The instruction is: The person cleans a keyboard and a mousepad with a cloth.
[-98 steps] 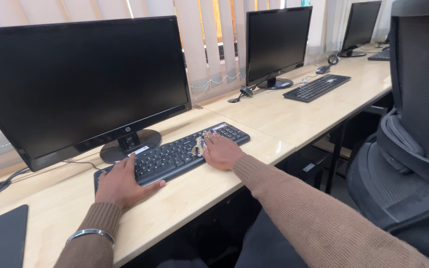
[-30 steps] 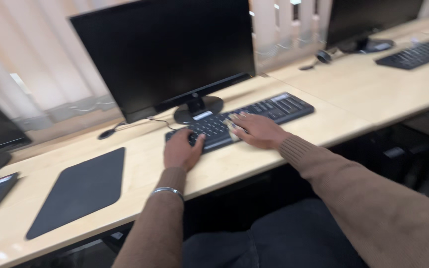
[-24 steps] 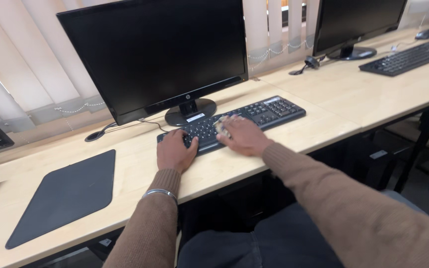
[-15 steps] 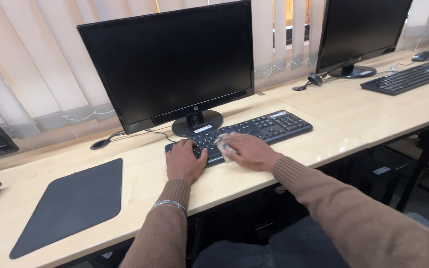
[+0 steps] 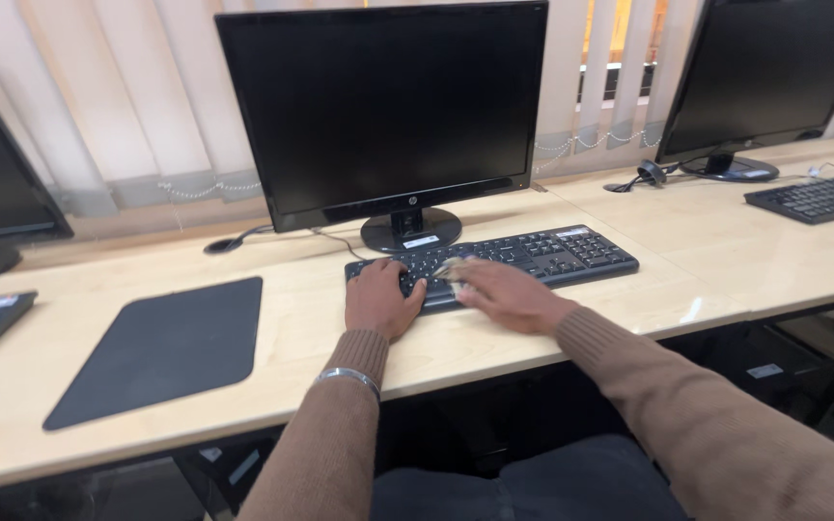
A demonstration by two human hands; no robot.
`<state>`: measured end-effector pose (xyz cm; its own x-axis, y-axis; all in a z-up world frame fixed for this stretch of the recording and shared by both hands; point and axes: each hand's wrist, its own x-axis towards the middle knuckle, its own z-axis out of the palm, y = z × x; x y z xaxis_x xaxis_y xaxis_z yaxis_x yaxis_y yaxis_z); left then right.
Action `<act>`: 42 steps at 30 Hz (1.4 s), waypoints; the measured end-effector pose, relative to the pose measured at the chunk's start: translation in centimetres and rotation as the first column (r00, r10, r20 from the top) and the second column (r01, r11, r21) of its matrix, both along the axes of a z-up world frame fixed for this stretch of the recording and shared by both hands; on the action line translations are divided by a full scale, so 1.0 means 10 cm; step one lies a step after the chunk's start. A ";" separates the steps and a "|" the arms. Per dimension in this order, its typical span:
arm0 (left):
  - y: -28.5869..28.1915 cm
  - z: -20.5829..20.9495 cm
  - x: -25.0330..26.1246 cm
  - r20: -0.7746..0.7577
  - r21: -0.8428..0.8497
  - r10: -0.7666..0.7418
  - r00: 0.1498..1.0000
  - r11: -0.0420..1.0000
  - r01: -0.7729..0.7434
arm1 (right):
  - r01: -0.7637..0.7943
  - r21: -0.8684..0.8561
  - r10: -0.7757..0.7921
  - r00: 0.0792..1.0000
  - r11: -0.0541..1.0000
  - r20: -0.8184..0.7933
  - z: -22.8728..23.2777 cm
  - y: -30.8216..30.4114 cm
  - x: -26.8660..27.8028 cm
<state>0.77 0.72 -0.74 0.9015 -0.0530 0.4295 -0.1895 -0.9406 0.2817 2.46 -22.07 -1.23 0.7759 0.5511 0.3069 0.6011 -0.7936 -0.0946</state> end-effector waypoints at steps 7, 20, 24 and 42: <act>-0.03 0.01 -0.04 0.008 -0.015 0.010 1.000 1.000 -0.010 | 0.478 -0.093 -0.473 0.878 0.873 0.077 0.04 0.23 0.08; 0.01 -0.03 0.02 0.062 -0.047 -0.021 0.998 0.999 0.024 | 0.515 0.031 -0.512 0.855 0.856 -0.082 0.17 0.29 -0.29; 0.02 -0.01 -0.02 0.047 -0.059 -0.015 0.999 0.998 0.018 | 0.275 0.002 -0.273 0.955 0.962 0.118 0.03 0.23 0.00; 0.00 0.02 -0.02 -0.013 -0.039 0.010 1.000 0.999 -0.011 | 0.545 -0.040 -0.546 0.835 0.838 -0.070 0.09 -0.31 -0.16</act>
<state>0.54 0.71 -0.55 0.9072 -0.0268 0.4198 -0.1759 -0.9307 0.3207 0.89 -25.13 -0.32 0.9727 0.0366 0.2291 0.0620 -0.9926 -0.1045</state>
